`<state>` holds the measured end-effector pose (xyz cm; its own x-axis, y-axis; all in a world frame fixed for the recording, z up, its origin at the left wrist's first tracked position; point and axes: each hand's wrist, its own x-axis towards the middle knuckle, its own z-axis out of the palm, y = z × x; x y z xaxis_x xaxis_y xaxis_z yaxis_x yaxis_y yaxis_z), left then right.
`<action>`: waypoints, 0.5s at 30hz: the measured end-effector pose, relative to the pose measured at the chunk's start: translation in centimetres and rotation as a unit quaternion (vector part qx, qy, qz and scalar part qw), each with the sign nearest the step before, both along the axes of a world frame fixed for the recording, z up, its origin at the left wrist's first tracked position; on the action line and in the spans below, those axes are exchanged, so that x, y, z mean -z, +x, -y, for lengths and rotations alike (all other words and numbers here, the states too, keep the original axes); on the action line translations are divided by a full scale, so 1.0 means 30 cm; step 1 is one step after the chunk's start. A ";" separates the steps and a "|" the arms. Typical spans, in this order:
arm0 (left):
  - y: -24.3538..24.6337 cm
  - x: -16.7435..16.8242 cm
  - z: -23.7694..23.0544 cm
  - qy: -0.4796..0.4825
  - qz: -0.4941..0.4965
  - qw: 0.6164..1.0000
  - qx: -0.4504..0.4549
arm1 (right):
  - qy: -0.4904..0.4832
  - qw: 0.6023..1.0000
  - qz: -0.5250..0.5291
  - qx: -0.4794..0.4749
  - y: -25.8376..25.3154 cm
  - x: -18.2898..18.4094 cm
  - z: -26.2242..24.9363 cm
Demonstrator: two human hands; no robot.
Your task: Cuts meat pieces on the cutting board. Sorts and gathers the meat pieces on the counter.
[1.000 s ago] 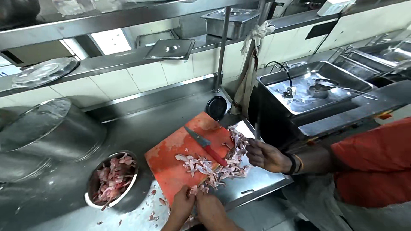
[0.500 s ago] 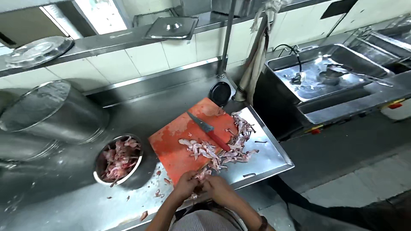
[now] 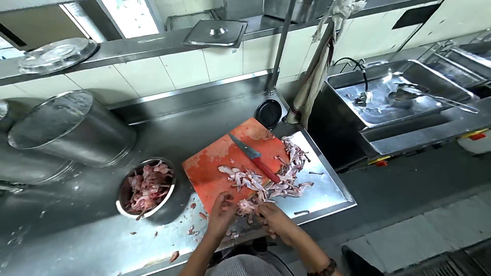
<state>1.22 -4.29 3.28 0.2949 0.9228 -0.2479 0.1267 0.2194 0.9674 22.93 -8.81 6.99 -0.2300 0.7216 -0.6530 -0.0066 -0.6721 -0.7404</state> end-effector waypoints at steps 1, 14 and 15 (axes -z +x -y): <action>-0.003 -0.019 -0.007 0.092 -0.049 0.994 0.038 | 0.025 0.999 0.042 -0.023 -0.009 -0.010 -0.001; 0.024 -0.094 -0.033 0.226 -0.328 0.871 0.288 | 0.218 0.882 0.366 -0.202 -0.134 -0.114 0.021; 0.018 -0.091 -0.035 0.213 -0.343 0.871 0.280 | 0.223 0.883 0.365 -0.192 -0.133 -0.120 0.032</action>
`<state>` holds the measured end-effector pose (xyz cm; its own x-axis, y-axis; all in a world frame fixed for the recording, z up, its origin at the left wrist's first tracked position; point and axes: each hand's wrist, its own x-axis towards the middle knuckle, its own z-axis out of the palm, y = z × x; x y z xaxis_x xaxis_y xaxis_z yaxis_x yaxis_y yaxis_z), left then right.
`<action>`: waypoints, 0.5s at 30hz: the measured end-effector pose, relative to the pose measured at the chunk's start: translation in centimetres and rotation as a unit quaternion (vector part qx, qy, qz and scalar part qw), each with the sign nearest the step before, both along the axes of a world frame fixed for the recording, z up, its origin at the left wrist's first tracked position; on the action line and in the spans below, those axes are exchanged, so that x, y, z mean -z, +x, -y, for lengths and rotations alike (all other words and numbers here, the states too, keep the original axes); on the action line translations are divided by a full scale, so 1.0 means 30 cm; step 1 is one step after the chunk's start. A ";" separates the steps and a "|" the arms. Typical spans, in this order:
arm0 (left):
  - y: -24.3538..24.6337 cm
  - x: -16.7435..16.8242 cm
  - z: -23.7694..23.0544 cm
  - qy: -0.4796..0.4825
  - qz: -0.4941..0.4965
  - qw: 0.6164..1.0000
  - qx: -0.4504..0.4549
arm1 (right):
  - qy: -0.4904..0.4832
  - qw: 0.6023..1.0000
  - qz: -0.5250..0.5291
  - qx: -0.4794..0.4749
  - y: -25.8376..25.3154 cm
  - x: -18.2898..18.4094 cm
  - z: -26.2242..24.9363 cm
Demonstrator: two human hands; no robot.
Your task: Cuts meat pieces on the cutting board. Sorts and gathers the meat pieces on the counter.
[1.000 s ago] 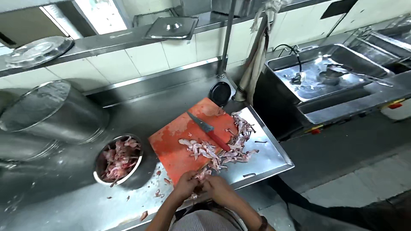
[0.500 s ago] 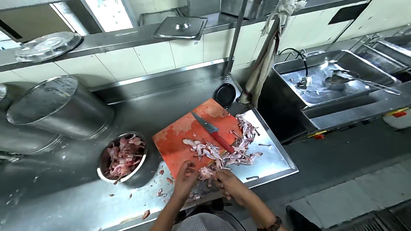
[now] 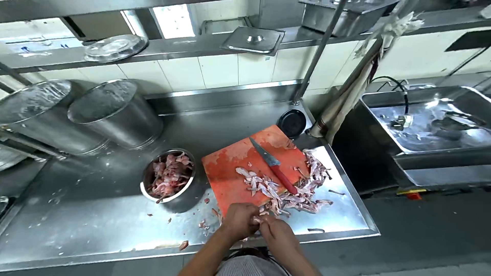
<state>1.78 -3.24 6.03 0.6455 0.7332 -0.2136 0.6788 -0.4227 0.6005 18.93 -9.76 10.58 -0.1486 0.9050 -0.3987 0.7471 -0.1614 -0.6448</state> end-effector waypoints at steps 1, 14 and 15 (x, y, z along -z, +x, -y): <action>-0.013 0.005 -0.006 -0.004 -0.025 0.999 -0.022 | 0.013 1.000 -0.006 0.004 0.001 -0.009 0.010; -0.214 -0.039 -0.034 -0.092 0.180 0.979 -0.030 | 0.112 0.984 0.094 -0.101 0.031 -0.021 -0.043; -0.209 -0.050 -0.036 -0.111 0.221 0.968 -0.033 | 0.130 0.982 0.089 -0.100 0.032 -0.020 -0.046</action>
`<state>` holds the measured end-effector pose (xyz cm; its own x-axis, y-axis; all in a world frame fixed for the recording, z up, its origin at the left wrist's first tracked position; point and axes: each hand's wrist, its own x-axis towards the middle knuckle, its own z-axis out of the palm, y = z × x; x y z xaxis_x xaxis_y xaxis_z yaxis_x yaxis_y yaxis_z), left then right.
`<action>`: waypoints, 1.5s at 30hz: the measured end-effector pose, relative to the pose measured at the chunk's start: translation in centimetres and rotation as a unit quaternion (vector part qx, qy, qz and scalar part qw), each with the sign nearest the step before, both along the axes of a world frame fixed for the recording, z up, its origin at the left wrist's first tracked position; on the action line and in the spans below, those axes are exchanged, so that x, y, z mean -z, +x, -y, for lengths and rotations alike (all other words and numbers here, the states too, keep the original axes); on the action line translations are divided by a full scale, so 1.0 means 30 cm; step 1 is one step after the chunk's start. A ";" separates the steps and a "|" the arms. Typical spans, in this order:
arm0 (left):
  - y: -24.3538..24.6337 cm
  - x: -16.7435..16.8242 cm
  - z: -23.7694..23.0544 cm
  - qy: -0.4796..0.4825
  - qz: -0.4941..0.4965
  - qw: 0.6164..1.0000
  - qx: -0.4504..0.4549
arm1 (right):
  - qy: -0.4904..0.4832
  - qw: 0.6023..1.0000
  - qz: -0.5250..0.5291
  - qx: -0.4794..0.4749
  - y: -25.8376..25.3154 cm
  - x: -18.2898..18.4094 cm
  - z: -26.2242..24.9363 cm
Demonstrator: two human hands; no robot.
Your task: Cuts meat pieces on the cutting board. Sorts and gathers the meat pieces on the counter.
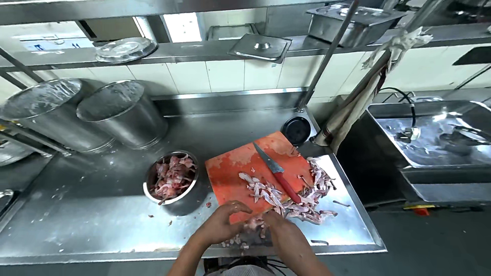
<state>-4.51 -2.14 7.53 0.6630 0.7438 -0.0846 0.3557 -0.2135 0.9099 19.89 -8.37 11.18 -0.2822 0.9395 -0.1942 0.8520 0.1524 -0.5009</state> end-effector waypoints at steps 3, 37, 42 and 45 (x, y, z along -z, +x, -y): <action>0.022 -0.002 -0.003 -0.071 0.047 0.996 -0.001 | 0.105 0.994 -0.043 -0.008 0.003 0.032 0.001; 0.188 0.012 -0.167 0.058 -0.085 0.986 -0.131 | 0.040 0.982 -0.168 0.071 0.159 0.192 -0.284; 0.094 0.197 -0.154 0.037 -0.223 0.967 -0.121 | 0.054 0.982 0.057 0.174 0.189 0.275 -0.340; 0.067 0.224 -0.105 0.029 -0.246 0.958 -0.144 | 0.028 0.976 0.124 0.176 0.198 0.318 -0.358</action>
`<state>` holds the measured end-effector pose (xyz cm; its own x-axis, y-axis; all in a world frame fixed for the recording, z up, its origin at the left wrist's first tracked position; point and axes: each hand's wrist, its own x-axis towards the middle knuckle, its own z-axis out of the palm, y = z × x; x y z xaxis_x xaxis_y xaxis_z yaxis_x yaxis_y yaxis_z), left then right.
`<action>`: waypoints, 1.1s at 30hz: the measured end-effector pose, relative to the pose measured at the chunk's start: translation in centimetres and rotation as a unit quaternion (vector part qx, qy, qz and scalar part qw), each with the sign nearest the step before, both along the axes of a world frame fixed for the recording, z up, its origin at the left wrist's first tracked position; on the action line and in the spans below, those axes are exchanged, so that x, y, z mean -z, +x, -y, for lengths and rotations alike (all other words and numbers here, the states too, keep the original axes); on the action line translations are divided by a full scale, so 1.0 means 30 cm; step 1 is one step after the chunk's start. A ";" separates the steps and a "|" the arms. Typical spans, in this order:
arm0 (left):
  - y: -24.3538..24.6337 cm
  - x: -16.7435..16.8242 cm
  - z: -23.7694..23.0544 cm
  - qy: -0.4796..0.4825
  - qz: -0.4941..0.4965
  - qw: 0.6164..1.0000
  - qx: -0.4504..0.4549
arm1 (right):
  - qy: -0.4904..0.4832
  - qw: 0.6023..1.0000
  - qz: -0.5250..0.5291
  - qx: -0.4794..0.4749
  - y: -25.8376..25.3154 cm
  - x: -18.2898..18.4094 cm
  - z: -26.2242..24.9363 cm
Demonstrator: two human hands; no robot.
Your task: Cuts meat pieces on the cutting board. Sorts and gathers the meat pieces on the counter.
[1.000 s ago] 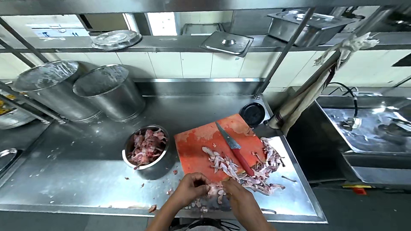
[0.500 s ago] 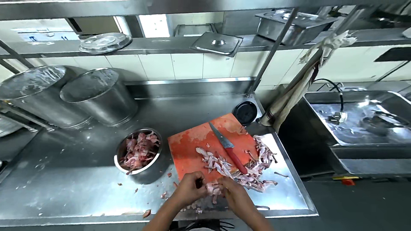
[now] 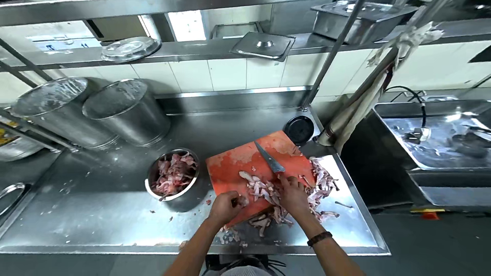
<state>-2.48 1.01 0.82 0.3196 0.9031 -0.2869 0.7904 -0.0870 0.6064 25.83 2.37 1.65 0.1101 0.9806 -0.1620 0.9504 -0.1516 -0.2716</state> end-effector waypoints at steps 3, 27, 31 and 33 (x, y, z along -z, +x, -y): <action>-0.006 0.014 0.032 0.012 0.030 0.999 -0.034 | -0.086 0.996 0.028 -0.015 0.007 -0.038 -0.050; -0.010 0.038 0.090 -0.004 0.017 0.989 -0.146 | -0.221 0.965 -0.096 -0.103 -0.259 -0.045 0.424; -0.048 0.033 0.074 -0.019 -0.007 0.979 -0.202 | -0.243 0.960 -0.060 -0.122 -0.334 -0.074 0.364; -0.051 0.032 0.069 -0.019 -0.009 0.977 -0.213 | -0.250 0.960 -0.042 -0.117 -0.351 -0.086 0.362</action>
